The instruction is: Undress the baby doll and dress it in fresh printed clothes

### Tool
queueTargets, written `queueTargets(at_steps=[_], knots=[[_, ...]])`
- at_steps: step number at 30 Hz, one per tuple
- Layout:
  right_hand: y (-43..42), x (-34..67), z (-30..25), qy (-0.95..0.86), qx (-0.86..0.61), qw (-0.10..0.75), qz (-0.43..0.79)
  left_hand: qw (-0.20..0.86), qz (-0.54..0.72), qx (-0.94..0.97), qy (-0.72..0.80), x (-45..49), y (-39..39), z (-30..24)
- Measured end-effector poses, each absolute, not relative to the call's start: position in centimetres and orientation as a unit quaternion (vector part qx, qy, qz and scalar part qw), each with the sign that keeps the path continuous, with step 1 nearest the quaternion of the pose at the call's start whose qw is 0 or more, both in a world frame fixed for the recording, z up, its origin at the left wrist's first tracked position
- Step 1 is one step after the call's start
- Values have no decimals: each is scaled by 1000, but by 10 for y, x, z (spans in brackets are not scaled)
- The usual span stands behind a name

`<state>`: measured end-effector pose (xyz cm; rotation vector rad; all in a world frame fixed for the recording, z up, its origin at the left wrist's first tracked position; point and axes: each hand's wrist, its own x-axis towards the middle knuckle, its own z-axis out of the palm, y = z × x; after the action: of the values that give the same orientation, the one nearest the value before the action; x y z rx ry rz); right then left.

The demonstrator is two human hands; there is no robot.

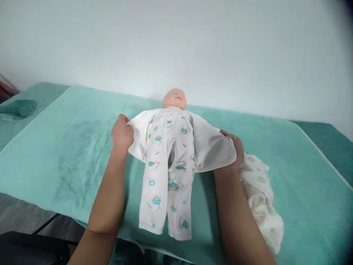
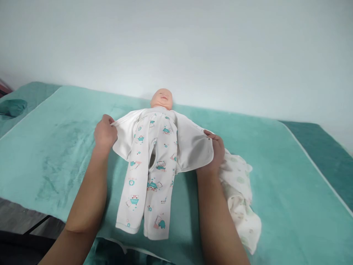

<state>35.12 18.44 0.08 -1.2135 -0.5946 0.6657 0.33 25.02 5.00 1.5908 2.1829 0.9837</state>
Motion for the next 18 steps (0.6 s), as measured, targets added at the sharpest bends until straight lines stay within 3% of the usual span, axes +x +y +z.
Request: queueTargets(at_steps=[5,10,14,16,18], knots=[[185,365,14,-204,-608,716,275,86,226,583,775,-1,245,50],[186,381,16,-200,-592,731,273,18,191,626,756,0,240,52],[180,378,17,-266,-550,773,170,2,193,651,734,5,237,53],[177,370,19,-352,-559,747,80,-8,210,654,727,12,237,54],[178,357,21,-473,-578,665,24,-22,234,674,701,22,238,54]])
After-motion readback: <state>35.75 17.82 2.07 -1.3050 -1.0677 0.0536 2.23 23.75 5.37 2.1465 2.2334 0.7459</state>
